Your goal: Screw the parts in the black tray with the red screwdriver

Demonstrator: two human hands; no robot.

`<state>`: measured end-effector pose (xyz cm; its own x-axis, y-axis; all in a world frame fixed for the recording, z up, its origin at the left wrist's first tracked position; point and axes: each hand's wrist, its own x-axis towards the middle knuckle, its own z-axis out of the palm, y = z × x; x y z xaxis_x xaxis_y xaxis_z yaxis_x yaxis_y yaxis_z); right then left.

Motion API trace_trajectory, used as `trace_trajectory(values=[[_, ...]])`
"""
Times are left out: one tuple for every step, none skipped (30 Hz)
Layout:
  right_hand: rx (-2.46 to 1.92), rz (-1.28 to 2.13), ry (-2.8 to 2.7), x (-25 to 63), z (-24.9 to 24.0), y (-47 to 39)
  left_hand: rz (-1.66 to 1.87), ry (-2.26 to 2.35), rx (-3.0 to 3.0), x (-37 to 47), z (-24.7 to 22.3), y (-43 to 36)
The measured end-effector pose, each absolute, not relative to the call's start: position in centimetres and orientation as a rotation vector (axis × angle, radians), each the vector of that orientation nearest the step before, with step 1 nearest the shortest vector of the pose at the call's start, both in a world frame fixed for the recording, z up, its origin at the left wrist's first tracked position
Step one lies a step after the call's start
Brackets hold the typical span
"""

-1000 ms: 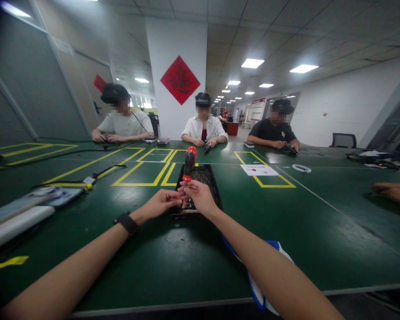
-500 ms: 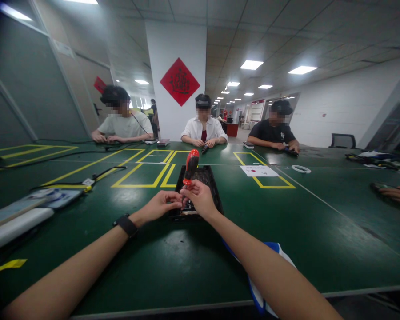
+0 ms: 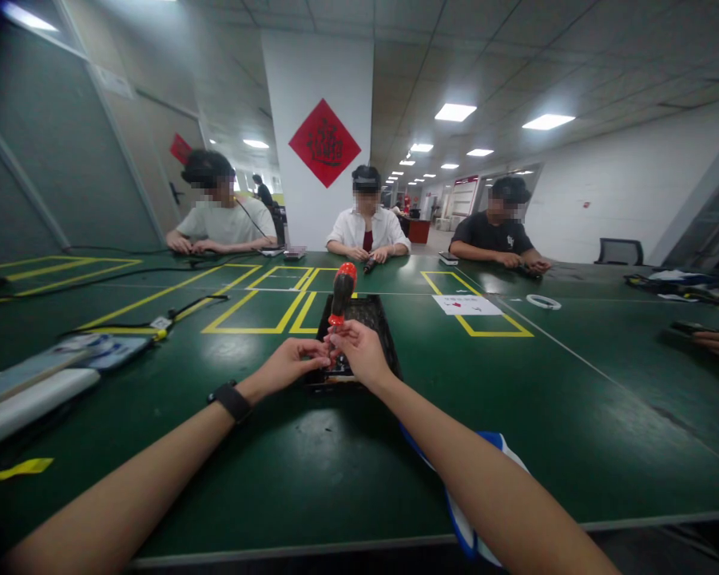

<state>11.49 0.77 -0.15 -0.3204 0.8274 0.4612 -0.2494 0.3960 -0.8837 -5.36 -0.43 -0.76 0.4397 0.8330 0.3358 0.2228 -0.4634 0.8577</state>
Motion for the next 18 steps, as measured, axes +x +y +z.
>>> trace_trajectory(values=[[-0.539, 1.188, -1.519, 11.46, -0.13, 0.75, 1.042, 0.920, 1.959, -5.33, -0.83, -0.41], [-0.543, 1.189, -1.518, 11.43, -0.09, 0.71, 1.062, 0.944, 1.978, -5.29, -0.89, -0.40], [-0.547, 1.189, -1.518, 11.40, -0.07, 0.68, 1.073, 0.958, 1.985, -5.25, -0.95, -0.41], [-0.551, 1.189, -1.517, 11.37, -0.06, 0.67, 1.079, 0.964, 1.980, -5.20, -1.00, -0.43], [-0.552, 1.187, -1.517, 11.35, -0.07, 0.68, 1.078, 0.964, 1.970, -5.16, -1.01, -0.47], [-0.551, 1.187, -1.517, 11.32, -0.09, 0.70, 1.068, 0.961, 1.960, -5.13, -0.99, -0.53], [-0.549, 1.187, -1.516, 11.30, -0.12, 0.74, 1.055, 0.951, 1.953, -5.11, -0.94, -0.60], [-0.547, 1.188, -1.517, 11.29, -0.14, 0.77, 1.043, 0.937, 1.950, -5.11, -0.85, -0.67], [-0.543, 1.191, -1.517, 11.27, -0.15, 0.80, 1.032, 0.918, 1.951, -5.12, -0.76, -0.75], [-0.540, 1.199, -1.516, 11.26, -0.14, 0.80, 1.020, 0.897, 1.956, -5.15, -0.66, -0.81], [-0.539, 1.210, -1.517, 11.25, -0.12, 0.78, 1.007, 0.875, 1.963, -5.18, -0.57, -0.85], [-0.540, 1.223, -1.521, 11.25, -0.08, 0.74, 0.995, 0.854, 1.971, -5.22, -0.52, -0.87], [-0.541, 1.236, -1.527, 11.26, -0.04, 0.68, 0.979, 0.835, 1.977, -5.26, -0.48, -0.86], [-0.539, 1.246, -1.535, 11.27, 0.01, 0.61, 0.961, 0.820, 1.981, -5.29, -0.48, -0.84], [-0.538, 1.251, -1.544, 11.29, 0.05, 0.54, 0.947, 0.806, 1.981, -5.31, -0.49, -0.81], [-0.535, 1.255, -1.554, 11.32, 0.09, 0.47, 0.932, 0.794, 1.976, -5.31, -0.51, -0.78], [-0.530, 1.255, -1.560, 11.34, 0.11, 0.42, 0.919, 0.784, 1.966, -5.30, -0.53, -0.76], [-0.524, 1.253, -1.563, 11.37, 0.12, 0.38, 0.911, 0.780, 1.951, -5.27, -0.54, -0.76]])
